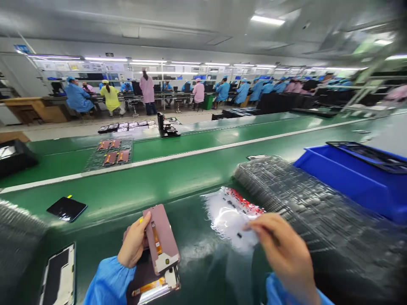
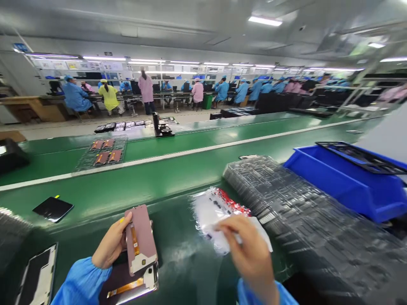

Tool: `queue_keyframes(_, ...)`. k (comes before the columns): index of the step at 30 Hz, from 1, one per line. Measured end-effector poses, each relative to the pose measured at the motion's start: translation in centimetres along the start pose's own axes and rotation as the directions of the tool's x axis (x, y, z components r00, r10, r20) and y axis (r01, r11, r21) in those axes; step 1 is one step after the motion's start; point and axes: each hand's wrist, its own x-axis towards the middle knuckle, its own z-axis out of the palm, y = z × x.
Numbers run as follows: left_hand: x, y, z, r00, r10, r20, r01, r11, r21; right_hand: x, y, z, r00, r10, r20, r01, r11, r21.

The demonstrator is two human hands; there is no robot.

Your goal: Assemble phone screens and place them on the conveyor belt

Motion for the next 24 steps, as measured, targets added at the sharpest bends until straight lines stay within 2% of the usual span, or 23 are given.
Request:
queue_keyframes(2, -0.9, 0.0, -0.2, 1.0, 0.016, -0.014, -0.016, 1.0, -0.015, 1.3, 4.6, -0.2, 0.97, 0.243, 0.009, -0.239, 0.962, -0.128)
queue_keyframes(4, -1.9, 0.0, -0.4, 0.999, 0.034, -0.017, -0.035, 0.998, -0.042, 2.0, 9.1, 0.2, 0.924, 0.382, 0.013, -0.365, 0.892, -0.267)
queue_keyframes(7, -3.2, 0.1, -1.0, 0.998, 0.05, -0.03, -0.053, 0.993, -0.108, 2.2, 13.8, 1.0, 0.901, 0.433, 0.006, -0.398, 0.835, -0.379)
queue_keyframes(10, -4.1, 0.0, -1.8, 0.995, 0.066, -0.073, -0.078, 0.981, -0.177, 2.1, 15.0, 2.1, 0.922, 0.386, -0.001, -0.344, 0.82, -0.458)
queue_keyframes(12, -4.6, -0.2, -2.2, 0.991, 0.079, -0.104, -0.1, 0.97, -0.22, 2.0, 13.9, 3.4, 0.949, 0.313, -0.029, -0.288, 0.831, -0.476)
queue_keyframes(14, -5.1, -0.7, -2.3, 0.987, 0.09, -0.13, -0.122, 0.957, -0.263, 1.6, 11.5, 5.6, 0.975, 0.223, 0.009, -0.196, 0.874, -0.444)
queue_keyframes(16, -5.6, -1.3, -2.0, 0.984, 0.095, -0.151, -0.137, 0.945, -0.298, 0.8, 7.7, 8.4, 0.98, 0.112, 0.165, -0.051, 0.94, -0.338)
queue_keyframes(17, -5.9, -1.7, -1.8, 0.983, 0.095, -0.158, -0.141, 0.938, -0.318, 0.2, 5.5, 9.8, 0.964, 0.051, 0.262, 0.021, 0.964, -0.265)
queue_keyframes(18, -6.2, -2.1, -1.5, 0.982, 0.095, -0.166, -0.148, 0.929, -0.34, -0.6, 3.1, 11.1, 0.928, -0.023, 0.371, 0.093, 0.981, -0.172)
queue_keyframes(20, -6.8, -2.8, -0.9, 0.979, 0.099, -0.178, -0.162, 0.907, -0.388, -2.1, -1.5, 13.5, 0.786, -0.171, 0.594, 0.17, 0.984, 0.058)
queue_keyframes(21, -7.2, -3.2, -0.8, 0.979, 0.101, -0.18, -0.168, 0.896, -0.411, -2.8, -3.4, 14.4, 0.731, -0.234, 0.641, 0.192, 0.972, 0.136)
queue_keyframes(22, -7.5, -3.4, -0.7, 0.98, 0.105, -0.171, -0.17, 0.888, -0.427, -3.4, -4.9, 15.1, 0.697, -0.275, 0.662, 0.203, 0.961, 0.186)
queue_keyframes(24, -8.0, -3.7, -1.1, 0.986, 0.118, -0.116, -0.157, 0.894, -0.42, -3.9, -6.5, 16.2, 0.667, -0.294, 0.685, 0.191, 0.956, 0.225)
